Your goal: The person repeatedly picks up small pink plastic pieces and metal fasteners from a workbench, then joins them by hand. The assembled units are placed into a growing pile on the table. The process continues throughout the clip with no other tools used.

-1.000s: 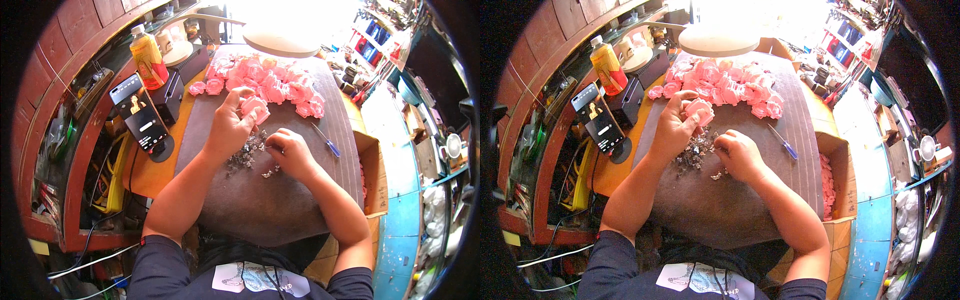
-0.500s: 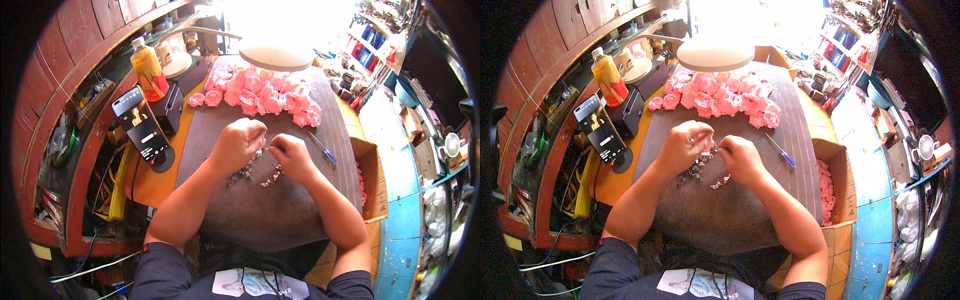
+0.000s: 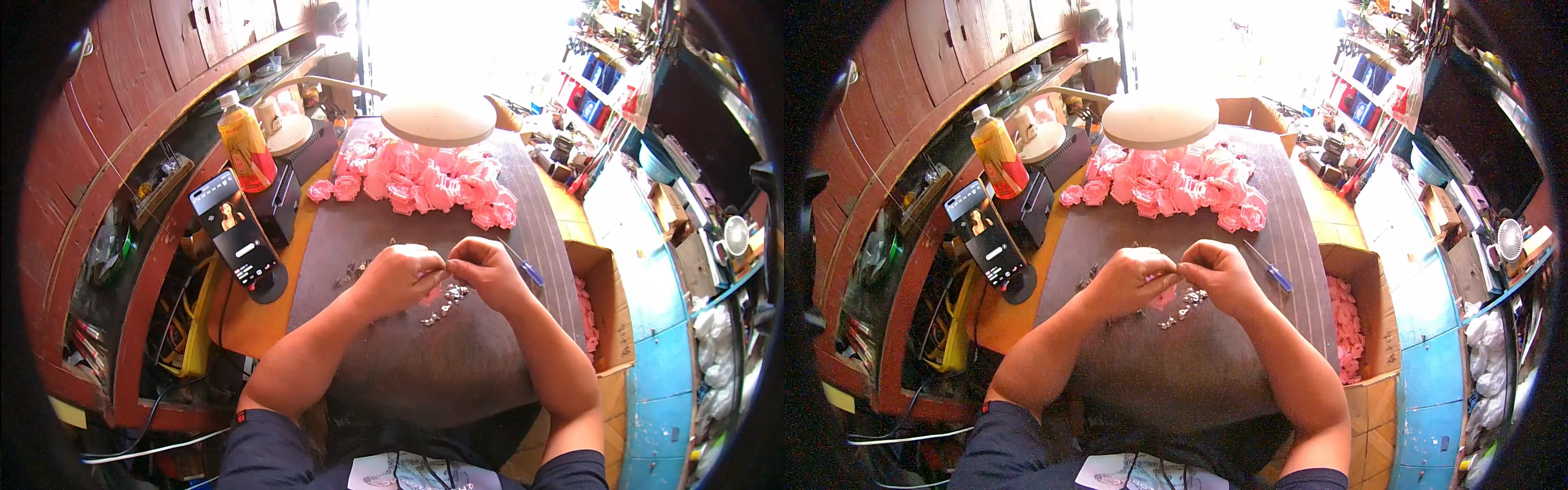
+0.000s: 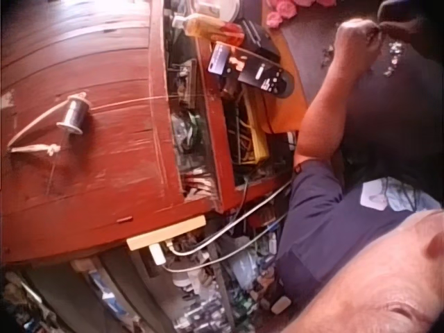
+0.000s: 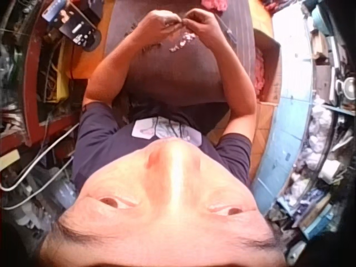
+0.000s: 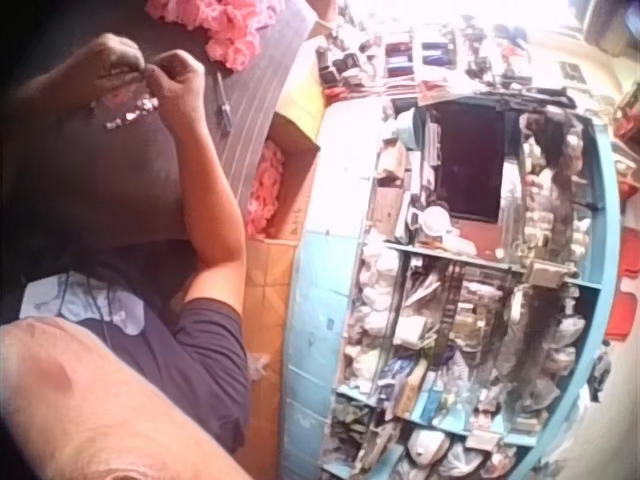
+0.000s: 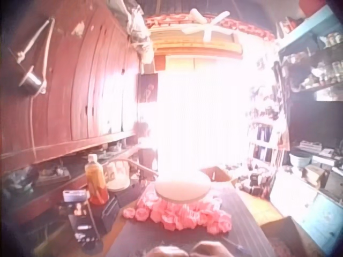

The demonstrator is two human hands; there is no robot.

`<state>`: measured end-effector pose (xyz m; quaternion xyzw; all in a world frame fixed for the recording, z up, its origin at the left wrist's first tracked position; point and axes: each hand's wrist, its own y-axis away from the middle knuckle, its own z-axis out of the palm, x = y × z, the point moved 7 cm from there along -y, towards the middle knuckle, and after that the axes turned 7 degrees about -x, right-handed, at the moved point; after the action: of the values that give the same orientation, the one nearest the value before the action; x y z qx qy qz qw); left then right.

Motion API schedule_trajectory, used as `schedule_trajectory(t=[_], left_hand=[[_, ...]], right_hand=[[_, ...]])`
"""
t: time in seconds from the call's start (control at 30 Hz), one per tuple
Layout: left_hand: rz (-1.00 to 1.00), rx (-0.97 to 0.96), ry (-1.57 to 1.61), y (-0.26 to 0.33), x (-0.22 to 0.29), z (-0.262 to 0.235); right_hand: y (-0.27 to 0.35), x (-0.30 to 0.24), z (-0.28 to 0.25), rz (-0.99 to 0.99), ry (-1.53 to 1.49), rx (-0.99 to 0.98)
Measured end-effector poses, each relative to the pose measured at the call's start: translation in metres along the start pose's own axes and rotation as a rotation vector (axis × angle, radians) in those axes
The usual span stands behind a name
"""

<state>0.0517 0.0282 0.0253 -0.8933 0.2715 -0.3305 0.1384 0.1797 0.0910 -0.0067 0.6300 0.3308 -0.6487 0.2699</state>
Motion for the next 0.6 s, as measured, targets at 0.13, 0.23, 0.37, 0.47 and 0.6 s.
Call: schedule_trajectory(t=[0.13,0.23,0.37,0.47,0.6], left_hand=[[-0.208,-0.122,0.347,0.0,-0.016,0.011],[-0.232,-0.119,0.439,0.0,-0.02,0.014],[-0.239,-0.116,0.476,0.0,-0.021,0.014],[-0.244,-0.127,0.456,0.0,-0.02,0.012],[-0.27,-0.159,0.513,0.002,-0.021,0.013]], right_hand=[[0.002,-0.004,-0.004,-0.052,0.077,-0.016],[0.002,-0.006,-0.005,-0.052,0.112,-0.021],[0.003,-0.007,-0.005,-0.06,0.161,-0.017],[0.004,-0.008,-0.006,-0.052,0.186,-0.034],[0.005,-0.009,-0.003,-0.042,0.17,-0.081]])
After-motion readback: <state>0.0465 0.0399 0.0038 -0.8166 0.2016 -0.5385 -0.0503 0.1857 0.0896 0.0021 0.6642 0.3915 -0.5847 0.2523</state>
